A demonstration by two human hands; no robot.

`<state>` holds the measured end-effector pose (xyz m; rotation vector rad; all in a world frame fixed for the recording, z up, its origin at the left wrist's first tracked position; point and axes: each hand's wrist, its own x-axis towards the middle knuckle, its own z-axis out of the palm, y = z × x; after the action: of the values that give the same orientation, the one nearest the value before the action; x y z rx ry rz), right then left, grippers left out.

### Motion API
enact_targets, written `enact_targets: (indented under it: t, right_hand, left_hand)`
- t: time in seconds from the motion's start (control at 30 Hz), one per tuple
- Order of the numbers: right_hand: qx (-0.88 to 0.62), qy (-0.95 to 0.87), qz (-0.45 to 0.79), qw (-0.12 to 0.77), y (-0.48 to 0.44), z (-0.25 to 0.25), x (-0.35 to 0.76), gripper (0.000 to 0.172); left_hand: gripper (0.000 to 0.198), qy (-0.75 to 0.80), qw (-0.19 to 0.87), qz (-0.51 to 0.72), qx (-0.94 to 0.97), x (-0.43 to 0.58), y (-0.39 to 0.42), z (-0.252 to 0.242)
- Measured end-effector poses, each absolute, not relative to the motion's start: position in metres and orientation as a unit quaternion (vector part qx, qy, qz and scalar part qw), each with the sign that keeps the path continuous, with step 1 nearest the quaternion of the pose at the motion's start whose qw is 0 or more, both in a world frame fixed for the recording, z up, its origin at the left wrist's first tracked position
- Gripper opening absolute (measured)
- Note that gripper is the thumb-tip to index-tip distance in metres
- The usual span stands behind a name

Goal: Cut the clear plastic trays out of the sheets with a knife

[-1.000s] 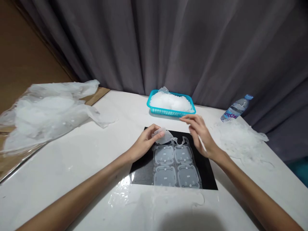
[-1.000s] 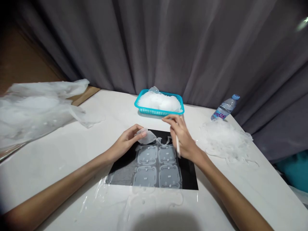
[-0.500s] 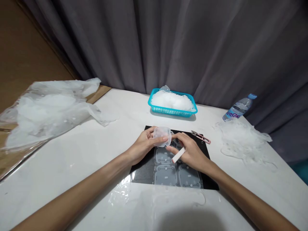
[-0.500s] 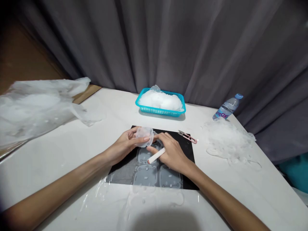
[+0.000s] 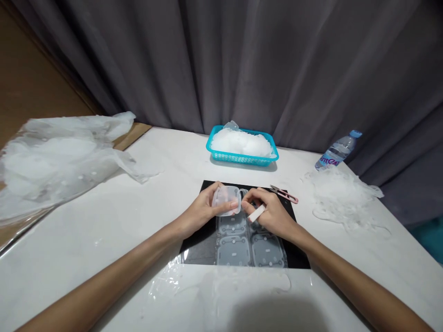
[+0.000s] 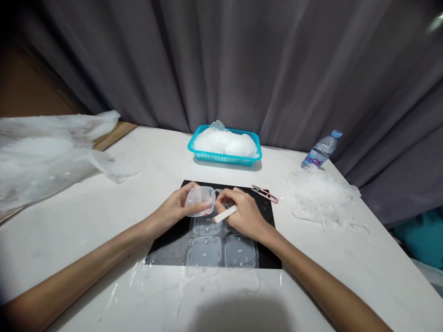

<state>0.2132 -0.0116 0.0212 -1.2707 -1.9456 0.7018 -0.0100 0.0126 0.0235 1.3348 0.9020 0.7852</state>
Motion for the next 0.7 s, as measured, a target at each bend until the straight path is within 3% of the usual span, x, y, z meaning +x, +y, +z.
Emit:
enact_targets:
  t: [0.1,0.23,0.47,0.6,0.7]
  right_hand:
    - [-0.567,-0.742,0.11,0.34,0.003,0.017,0.226,0.011]
    - [-0.617,-0.702,0.093,0.343,0.024,0.013,0.25,0.013]
    - [-0.547,-0.702,0.23,0.394,0.004,0.041,0.245,0.022]
    - [-0.44,-0.741,0.399,0.314,-0.017,0.064,0.228,0.026]
    - [-0.415,-0.721,0.454,0.318,-0.022,0.066,0.222,0.018]
  left_hand:
    - [0.044,0.353,0.678,0.235,0.601,-0.014,0.008,0.031]
    - [0.041,0.317,0.687,0.141,0.638,-0.021,0.006,0.042]
    - [0.039,0.327,0.645,0.201,0.661,-0.02,0.009,0.037]
    - [0.043,0.319,0.642,0.232,0.658,-0.017,0.005,0.035]
    - [0.045,0.322,0.642,0.245,0.652,-0.015,0.003,0.036]
